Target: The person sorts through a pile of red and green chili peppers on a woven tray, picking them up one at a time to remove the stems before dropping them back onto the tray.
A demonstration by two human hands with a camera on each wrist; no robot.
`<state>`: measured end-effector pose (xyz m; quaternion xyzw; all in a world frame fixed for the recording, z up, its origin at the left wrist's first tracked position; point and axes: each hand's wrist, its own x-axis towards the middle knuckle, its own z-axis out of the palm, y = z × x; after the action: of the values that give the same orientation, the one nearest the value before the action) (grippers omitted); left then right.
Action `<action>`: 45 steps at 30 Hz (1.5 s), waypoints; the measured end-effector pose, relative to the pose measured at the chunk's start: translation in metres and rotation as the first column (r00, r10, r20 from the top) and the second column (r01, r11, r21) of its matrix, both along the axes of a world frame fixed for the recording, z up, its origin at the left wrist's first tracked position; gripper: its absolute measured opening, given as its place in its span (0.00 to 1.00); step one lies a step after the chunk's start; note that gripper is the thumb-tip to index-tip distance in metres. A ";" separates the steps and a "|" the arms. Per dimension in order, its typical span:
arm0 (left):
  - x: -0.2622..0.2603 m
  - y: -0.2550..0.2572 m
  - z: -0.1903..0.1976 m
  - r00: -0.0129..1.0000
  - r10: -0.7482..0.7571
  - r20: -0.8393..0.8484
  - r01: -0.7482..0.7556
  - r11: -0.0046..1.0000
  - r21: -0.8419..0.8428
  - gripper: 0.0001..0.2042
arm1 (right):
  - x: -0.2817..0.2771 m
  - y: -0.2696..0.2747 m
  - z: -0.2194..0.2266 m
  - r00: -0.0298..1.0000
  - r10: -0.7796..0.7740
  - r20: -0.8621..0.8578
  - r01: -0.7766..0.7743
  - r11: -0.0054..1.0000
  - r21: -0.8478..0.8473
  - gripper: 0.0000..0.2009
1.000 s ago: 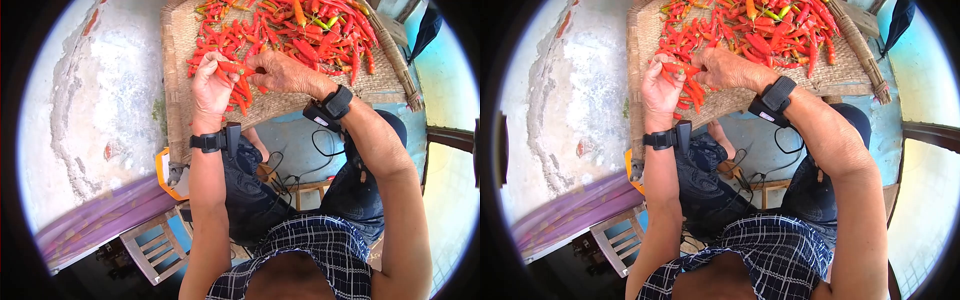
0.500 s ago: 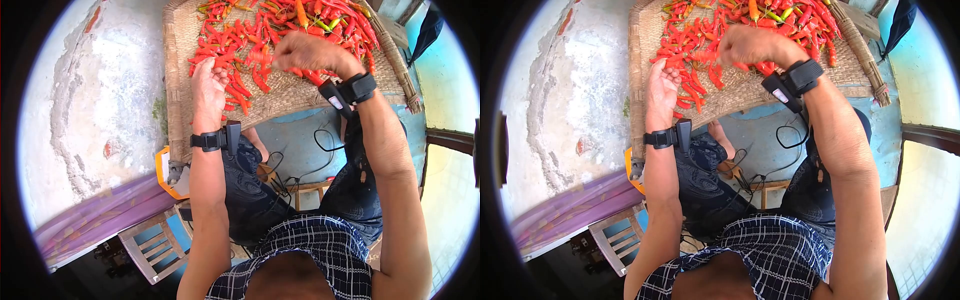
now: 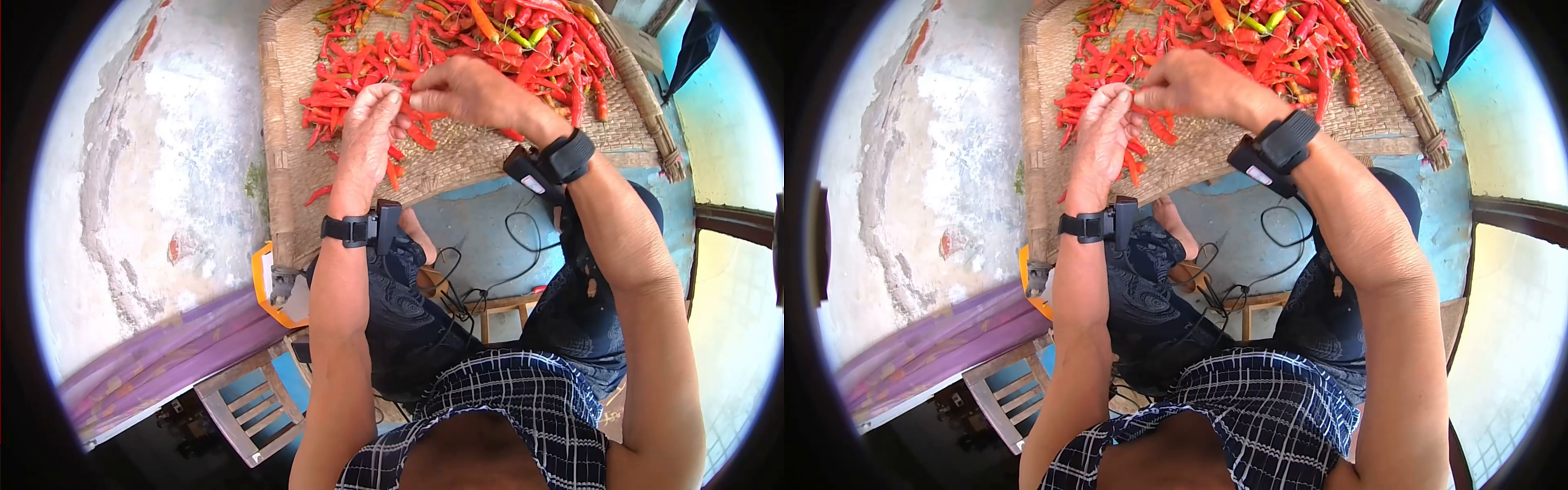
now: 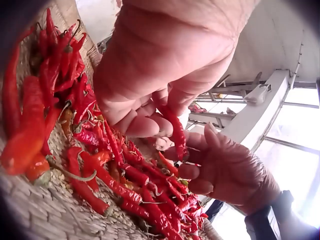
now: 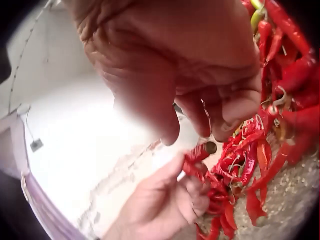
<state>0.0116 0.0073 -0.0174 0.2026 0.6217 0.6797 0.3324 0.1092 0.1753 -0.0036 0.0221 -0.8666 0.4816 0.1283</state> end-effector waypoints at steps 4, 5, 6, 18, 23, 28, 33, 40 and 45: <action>0.004 0.001 -0.003 0.992 -0.118 -0.053 0.117 0.993 -0.029 0.07 | 0.001 -0.005 -0.006 0.997 -0.060 0.038 0.050 0.973 0.226 0.11; 0.005 0.002 -0.002 0.995 -0.092 -0.049 0.091 0.996 -0.019 0.07 | -0.001 -0.001 -0.011 0.992 -0.107 -0.060 0.120 0.952 0.281 0.10; 0.005 0.002 -0.002 0.995 -0.090 -0.050 0.089 0.996 -0.020 0.07 | -0.001 0.005 -0.010 0.993 -0.105 -0.061 0.118 0.953 0.280 0.10; 0.015 0.008 -0.017 0.417 -0.598 -0.685 -0.253 0.647 -0.719 0.21 | 0.005 0.051 0.011 0.993 -0.112 -0.027 -0.030 -0.024 -0.999 0.11; 0.005 0.003 -0.030 0.403 -0.594 -0.696 -0.268 0.650 -0.711 0.15 | -0.001 0.016 0.000 0.958 -0.286 -0.010 0.275 0.931 -0.240 0.11; 0.008 0.004 -0.024 0.419 -0.580 -0.698 -0.259 0.660 -0.705 0.11 | -0.011 -0.002 -0.032 0.938 -0.345 -0.046 0.286 0.688 0.667 0.09; 0.008 0.006 -0.022 0.438 -0.590 -0.678 -0.260 0.639 -0.724 0.10 | -0.015 -0.004 -0.040 0.957 -0.285 -0.054 0.229 0.626 0.745 0.06; -0.004 -0.002 -0.027 0.414 -0.509 -0.754 -0.188 0.763 -0.618 0.09 | -0.016 0.000 -0.021 0.945 -0.320 -0.069 0.316 0.836 0.449 0.07; 0.005 -0.001 -0.023 0.339 -0.541 -0.770 -0.246 0.739 -0.627 0.07 | 0.003 0.037 0.019 0.846 -0.507 -0.166 0.507 0.861 -0.044 0.12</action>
<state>0.0161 0.0060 -0.0400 0.4816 0.8646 0.1397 0.0322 0.1125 0.2120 0.0159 -0.1658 -0.8277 0.4263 0.3251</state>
